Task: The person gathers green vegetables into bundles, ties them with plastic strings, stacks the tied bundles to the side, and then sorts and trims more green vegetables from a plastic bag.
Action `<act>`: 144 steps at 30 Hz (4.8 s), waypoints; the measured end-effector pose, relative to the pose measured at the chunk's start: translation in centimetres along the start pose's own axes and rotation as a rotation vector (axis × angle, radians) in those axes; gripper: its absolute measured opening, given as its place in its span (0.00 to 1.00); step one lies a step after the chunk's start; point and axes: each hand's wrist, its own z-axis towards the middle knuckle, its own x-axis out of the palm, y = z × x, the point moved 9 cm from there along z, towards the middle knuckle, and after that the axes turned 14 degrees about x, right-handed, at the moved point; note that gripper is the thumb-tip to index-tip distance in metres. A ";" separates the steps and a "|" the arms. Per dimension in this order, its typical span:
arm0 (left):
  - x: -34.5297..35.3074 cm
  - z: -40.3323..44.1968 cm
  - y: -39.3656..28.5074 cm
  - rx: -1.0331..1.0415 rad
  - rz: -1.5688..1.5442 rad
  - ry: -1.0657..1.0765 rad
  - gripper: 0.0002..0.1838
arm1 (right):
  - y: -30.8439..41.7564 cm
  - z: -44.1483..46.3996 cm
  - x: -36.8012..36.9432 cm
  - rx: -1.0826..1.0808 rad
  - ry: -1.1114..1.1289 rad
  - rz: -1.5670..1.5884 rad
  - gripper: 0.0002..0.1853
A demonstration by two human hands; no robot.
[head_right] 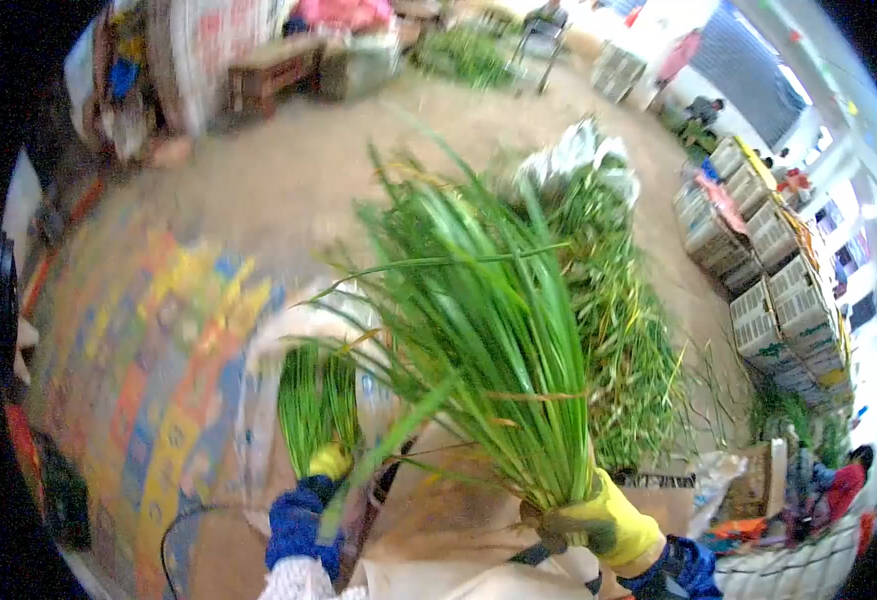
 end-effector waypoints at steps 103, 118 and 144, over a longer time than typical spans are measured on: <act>-22.0 -12.7 -44.2 0.707 -0.930 -0.003 0.24 | -1.3 14.6 -32.3 -0.939 -0.619 0.275 0.17; -8.8 -14.9 -49.1 0.179 -1.904 1.242 0.57 | 5.3 5.7 -28.0 -1.052 -0.584 0.282 0.13; -11.3 -19.6 -35.5 0.137 -0.912 0.848 0.24 | -4.0 0.6 -6.5 -0.695 0.210 -0.033 0.23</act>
